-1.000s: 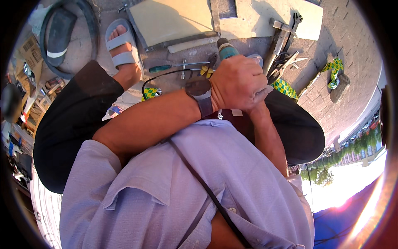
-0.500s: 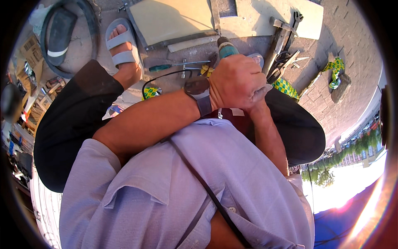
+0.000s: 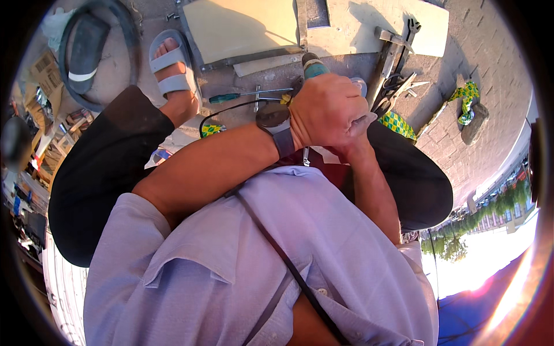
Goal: The person sits on the ground and assembles a metal frame using a cordless drill, a screwdriver, and pliers. They drill holes into metal pieces, insert screws, and tighten them to join the components together.
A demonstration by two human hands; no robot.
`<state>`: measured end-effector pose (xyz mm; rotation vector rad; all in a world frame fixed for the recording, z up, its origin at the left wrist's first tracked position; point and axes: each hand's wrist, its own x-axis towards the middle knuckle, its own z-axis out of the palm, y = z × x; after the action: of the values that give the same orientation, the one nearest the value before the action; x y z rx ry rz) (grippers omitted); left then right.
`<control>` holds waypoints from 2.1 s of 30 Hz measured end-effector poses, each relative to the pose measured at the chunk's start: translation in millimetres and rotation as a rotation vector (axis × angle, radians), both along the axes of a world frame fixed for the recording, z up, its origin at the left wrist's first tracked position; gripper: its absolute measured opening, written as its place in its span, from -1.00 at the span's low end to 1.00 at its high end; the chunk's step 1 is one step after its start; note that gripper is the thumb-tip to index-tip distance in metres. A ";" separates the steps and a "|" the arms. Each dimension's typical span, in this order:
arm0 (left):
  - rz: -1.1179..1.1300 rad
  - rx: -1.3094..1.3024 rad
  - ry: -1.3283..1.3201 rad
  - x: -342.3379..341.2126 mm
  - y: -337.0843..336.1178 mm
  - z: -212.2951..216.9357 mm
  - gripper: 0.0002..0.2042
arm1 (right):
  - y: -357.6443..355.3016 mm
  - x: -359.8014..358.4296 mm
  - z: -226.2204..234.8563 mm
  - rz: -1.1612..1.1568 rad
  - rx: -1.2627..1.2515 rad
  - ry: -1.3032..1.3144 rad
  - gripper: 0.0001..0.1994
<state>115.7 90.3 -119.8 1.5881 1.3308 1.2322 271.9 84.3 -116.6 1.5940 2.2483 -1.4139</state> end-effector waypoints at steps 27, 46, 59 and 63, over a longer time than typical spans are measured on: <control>0.379 -0.080 0.146 -51.5 27.4 -96.6 -0.70 | 34.3 -37.0 12.6 -0.115 -0.251 -0.382 -0.63; 0.259 -0.960 0.097 -61.5 10.0 -175.1 -0.26 | 42.4 -30.1 20.8 -0.097 -0.289 -0.415 -0.65; 0.188 -1.087 -0.047 -66.6 31.9 -202.7 -0.58 | 52.1 -0.7 83.3 -0.582 -0.261 -0.162 -0.72; 0.303 -1.177 -0.641 -56.9 45.1 -171.6 -0.72 | 59.8 40.0 70.2 -0.577 -0.118 -0.367 -0.61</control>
<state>58.8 135.4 -291.4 0.1519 1.4238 0.7163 311.9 144.1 -46.4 2.3417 1.5402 -1.1703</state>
